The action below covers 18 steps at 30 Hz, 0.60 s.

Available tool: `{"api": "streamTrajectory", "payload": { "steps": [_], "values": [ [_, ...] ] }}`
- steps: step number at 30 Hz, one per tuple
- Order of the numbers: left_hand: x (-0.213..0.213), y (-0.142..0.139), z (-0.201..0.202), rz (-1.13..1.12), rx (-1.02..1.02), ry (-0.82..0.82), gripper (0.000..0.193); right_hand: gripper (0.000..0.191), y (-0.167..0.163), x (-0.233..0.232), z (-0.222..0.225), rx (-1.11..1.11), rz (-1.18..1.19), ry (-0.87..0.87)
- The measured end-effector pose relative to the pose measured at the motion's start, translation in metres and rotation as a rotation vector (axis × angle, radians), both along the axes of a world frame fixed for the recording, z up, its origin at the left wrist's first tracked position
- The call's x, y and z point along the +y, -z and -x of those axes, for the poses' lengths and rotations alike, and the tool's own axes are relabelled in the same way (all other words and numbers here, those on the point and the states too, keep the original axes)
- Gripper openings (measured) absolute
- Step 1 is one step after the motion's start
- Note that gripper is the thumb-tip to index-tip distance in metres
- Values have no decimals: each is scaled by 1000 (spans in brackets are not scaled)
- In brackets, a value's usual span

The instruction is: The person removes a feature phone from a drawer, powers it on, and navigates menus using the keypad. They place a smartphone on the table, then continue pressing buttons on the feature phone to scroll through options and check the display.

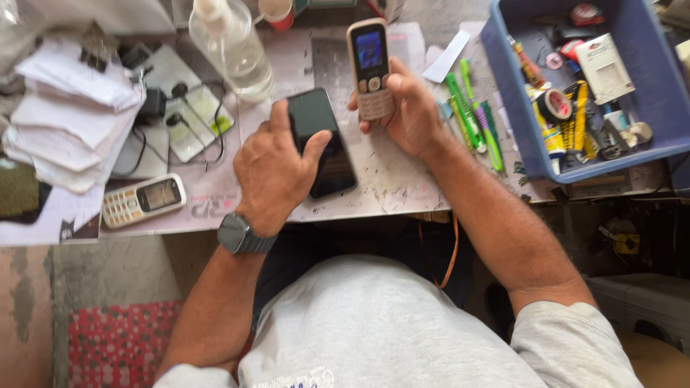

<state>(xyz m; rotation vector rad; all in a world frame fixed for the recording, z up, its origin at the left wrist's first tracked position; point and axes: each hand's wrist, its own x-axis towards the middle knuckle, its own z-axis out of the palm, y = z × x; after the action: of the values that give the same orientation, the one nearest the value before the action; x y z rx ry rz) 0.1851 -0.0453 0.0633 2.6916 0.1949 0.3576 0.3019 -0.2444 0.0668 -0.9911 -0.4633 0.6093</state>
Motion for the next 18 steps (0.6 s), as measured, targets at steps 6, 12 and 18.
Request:
{"api": "streamTrajectory", "payload": {
  "steps": [6, 12, 18],
  "values": [
    [19, 9, -4, 67, -295, 122, 51, 54, -2, 0, 2, -42, 6, 27],
    [27, 17, -4, 180, -261, 119, 36, 58, 3, -2, -1, -95, 52, 77],
    [32, 21, -6, 460, -300, 112, 20, 55, 11, -3, -2, -158, 94, 80]
  ]
}}
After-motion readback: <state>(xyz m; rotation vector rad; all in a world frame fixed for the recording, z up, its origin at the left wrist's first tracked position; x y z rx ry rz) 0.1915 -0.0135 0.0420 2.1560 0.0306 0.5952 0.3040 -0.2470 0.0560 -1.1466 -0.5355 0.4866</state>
